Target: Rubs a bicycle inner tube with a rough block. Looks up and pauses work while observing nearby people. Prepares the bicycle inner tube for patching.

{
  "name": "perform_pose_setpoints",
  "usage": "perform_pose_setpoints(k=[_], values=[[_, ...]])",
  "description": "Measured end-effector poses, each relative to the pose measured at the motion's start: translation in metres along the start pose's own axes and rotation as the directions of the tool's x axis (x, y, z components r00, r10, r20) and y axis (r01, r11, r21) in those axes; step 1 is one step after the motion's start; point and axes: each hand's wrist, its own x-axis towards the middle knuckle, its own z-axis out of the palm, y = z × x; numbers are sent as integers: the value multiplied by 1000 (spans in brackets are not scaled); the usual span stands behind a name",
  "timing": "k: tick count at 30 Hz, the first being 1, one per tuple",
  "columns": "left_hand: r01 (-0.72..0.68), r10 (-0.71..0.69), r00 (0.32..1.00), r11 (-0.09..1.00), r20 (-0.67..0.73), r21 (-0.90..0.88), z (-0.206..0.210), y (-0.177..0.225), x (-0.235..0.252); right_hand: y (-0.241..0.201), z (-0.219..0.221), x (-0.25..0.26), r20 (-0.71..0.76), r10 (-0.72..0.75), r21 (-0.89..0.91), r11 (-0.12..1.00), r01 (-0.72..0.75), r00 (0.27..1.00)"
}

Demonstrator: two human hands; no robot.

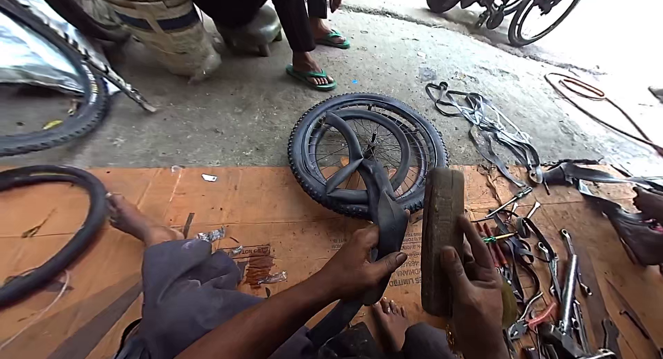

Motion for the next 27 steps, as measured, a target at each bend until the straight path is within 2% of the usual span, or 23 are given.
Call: perform_pose_setpoints(k=[4,5,9,11,13,15,17,18,21,23,25,27], values=[[-40,45,997,995,-59,91,1,0,4,1,-12,-24,229,-57,-65,995,73,972],[-77,84,995,991,-59,113,6,-2,5,5,-12,-22,225,-61,-57,995,76,973],[-258,257,966,949,33,179,39,-5,3,2,1,14,-96,-8,-6,1000,7,995],[-282,286,958,943,2,179,41,-4,3,-2,5,23,-149,-55,20,998,59,987],[-281,295,953,946,-65,162,33,-1,4,-8,7,16,-92,-92,-15,996,91,992],[-247,280,950,946,-139,211,22,-2,2,-6,4,-6,80,-108,-75,991,114,991],[-241,296,943,922,-152,303,16,-6,-2,6,-1,-19,244,-124,-113,981,155,962],[-253,314,940,905,-132,343,18,-9,-4,11,0,-16,251,-129,-132,977,166,959],[-342,396,917,833,-38,435,32,-15,-6,3,11,8,121,-134,-208,965,157,984],[-393,447,894,798,-13,457,35,-15,-3,-11,19,25,23,-188,-195,963,188,982],[-350,418,905,833,-74,429,33,-13,0,-22,20,30,-31,-202,-146,970,196,979],[-244,329,924,900,-197,362,27,-12,1,-22,13,14,18,-154,-144,977,155,988]])
